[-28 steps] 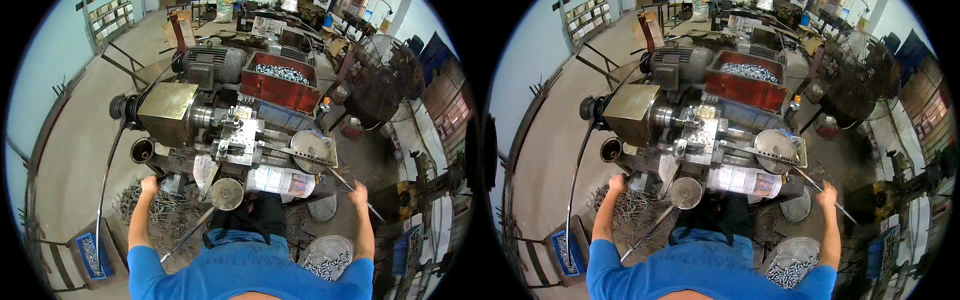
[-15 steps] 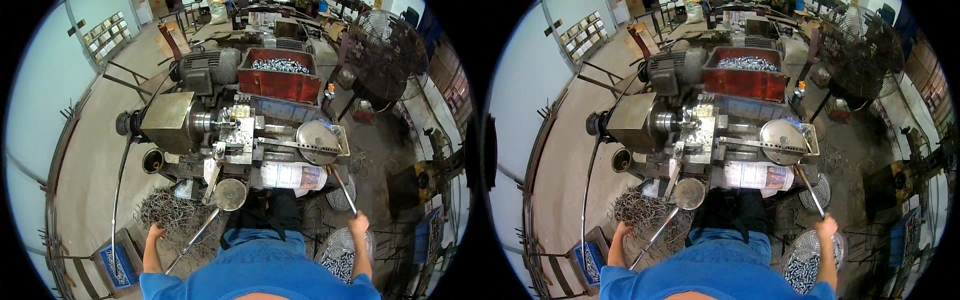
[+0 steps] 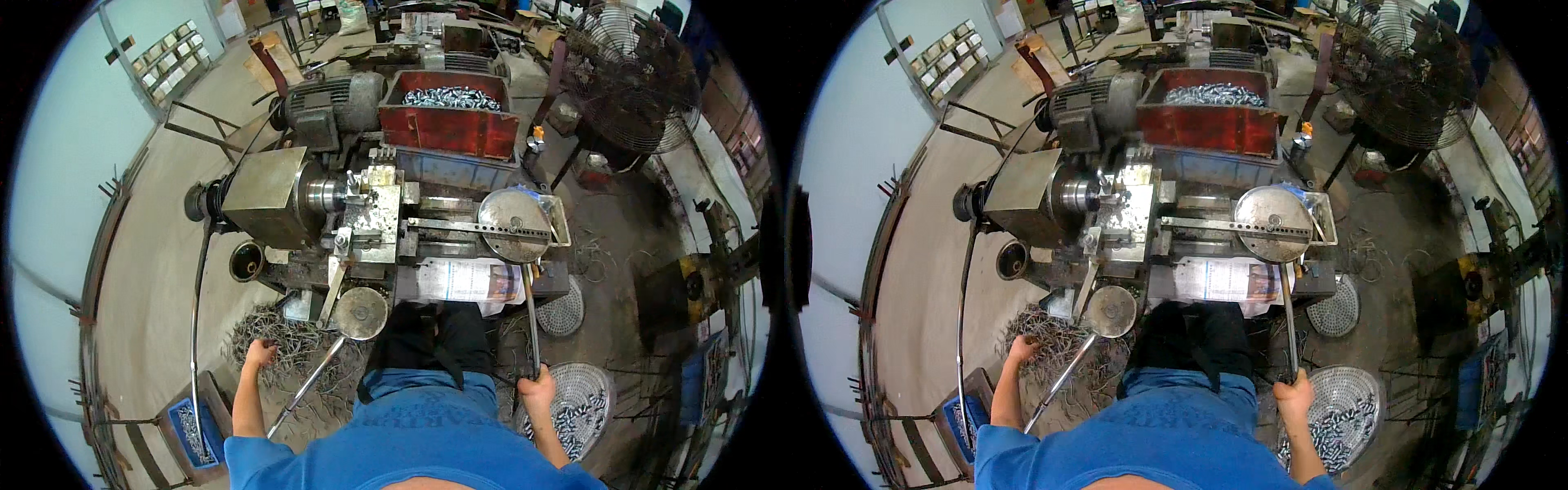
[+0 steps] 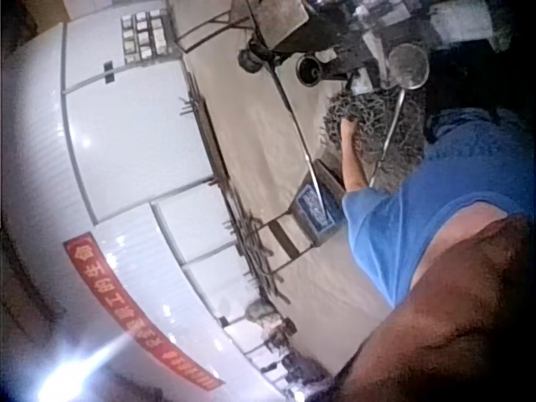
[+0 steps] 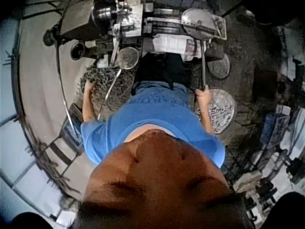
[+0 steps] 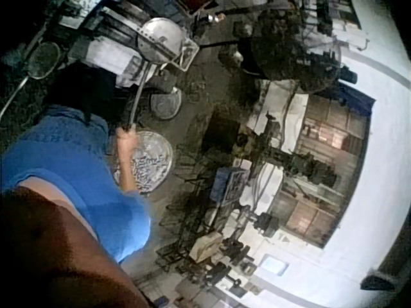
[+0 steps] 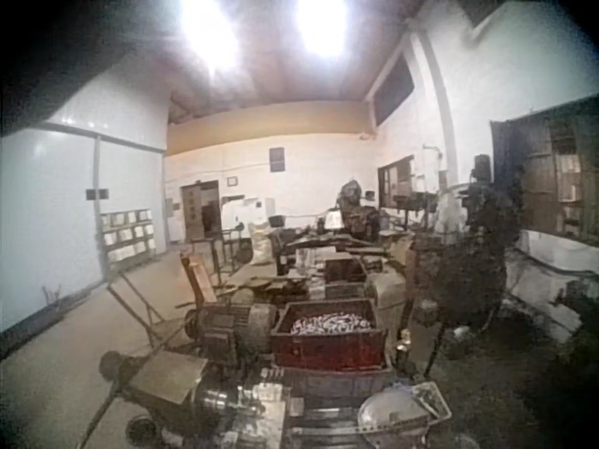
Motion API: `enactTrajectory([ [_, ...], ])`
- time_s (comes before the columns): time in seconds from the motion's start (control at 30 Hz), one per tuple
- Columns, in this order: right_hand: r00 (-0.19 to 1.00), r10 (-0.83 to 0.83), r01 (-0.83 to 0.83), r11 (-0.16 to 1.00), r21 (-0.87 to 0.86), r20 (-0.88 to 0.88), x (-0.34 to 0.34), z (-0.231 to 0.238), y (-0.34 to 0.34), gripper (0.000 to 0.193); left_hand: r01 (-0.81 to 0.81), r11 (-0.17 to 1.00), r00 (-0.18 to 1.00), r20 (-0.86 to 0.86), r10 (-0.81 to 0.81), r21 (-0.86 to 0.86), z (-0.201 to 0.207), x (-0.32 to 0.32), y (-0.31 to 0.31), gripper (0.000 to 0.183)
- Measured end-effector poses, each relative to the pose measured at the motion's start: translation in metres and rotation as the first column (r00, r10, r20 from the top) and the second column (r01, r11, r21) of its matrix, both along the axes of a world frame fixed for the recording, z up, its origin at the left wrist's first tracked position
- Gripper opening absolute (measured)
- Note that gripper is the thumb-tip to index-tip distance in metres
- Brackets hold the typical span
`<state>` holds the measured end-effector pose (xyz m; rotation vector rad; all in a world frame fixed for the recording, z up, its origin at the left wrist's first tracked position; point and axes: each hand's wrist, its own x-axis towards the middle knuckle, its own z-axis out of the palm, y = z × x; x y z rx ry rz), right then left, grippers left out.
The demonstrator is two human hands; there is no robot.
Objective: The person operates a lathe to process small metal parts, placing a part in the machine, engaging levers to machine the component, and then removing the finished part and placing it into a metal mesh basket.
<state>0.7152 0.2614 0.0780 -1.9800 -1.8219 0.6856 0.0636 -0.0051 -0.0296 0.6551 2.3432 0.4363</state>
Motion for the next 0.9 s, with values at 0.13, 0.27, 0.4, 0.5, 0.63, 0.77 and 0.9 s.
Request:
enactTrajectory([
  [0.13,0.963,0.025,-0.044,0.997,0.067,0.269,0.032,0.001,0.028,0.041,-0.111,0.989,0.985,0.143,0.097,0.096,0.001,0.008,-0.005,0.029],
  [0.27,0.701,0.032,-0.120,0.990,0.074,0.713,0.119,-0.004,0.142,0.032,-0.076,0.997,0.984,0.165,0.073,0.012,0.024,-0.005,0.013,0.023],
  [0.4,0.648,-0.186,-0.102,0.940,0.326,0.739,0.101,0.025,0.226,0.062,0.014,0.997,0.999,-0.040,-0.011,0.078,0.002,-0.038,0.046,0.032],
  [0.5,0.803,-0.097,-0.263,0.827,0.497,0.587,0.050,0.044,0.214,0.065,0.183,0.983,0.888,-0.435,-0.151,0.033,0.014,-0.034,0.082,0.033],
  [0.63,0.915,0.108,-0.305,0.817,0.490,0.389,0.008,0.028,0.160,0.061,0.244,0.970,0.827,-0.519,-0.214,-0.011,0.015,-0.023,0.110,0.032],
  [0.77,0.950,0.197,-0.268,0.912,0.310,0.243,0.010,-0.011,0.116,0.044,0.275,0.951,0.765,-0.568,-0.305,-0.140,-0.008,-0.024,0.121,0.044],
  [0.9,0.956,0.244,-0.276,0.936,0.218,0.162,0.012,-0.022,0.091,0.037,-0.193,0.981,0.775,-0.607,0.174,0.034,-0.068,0.036,0.153,0.051],
])
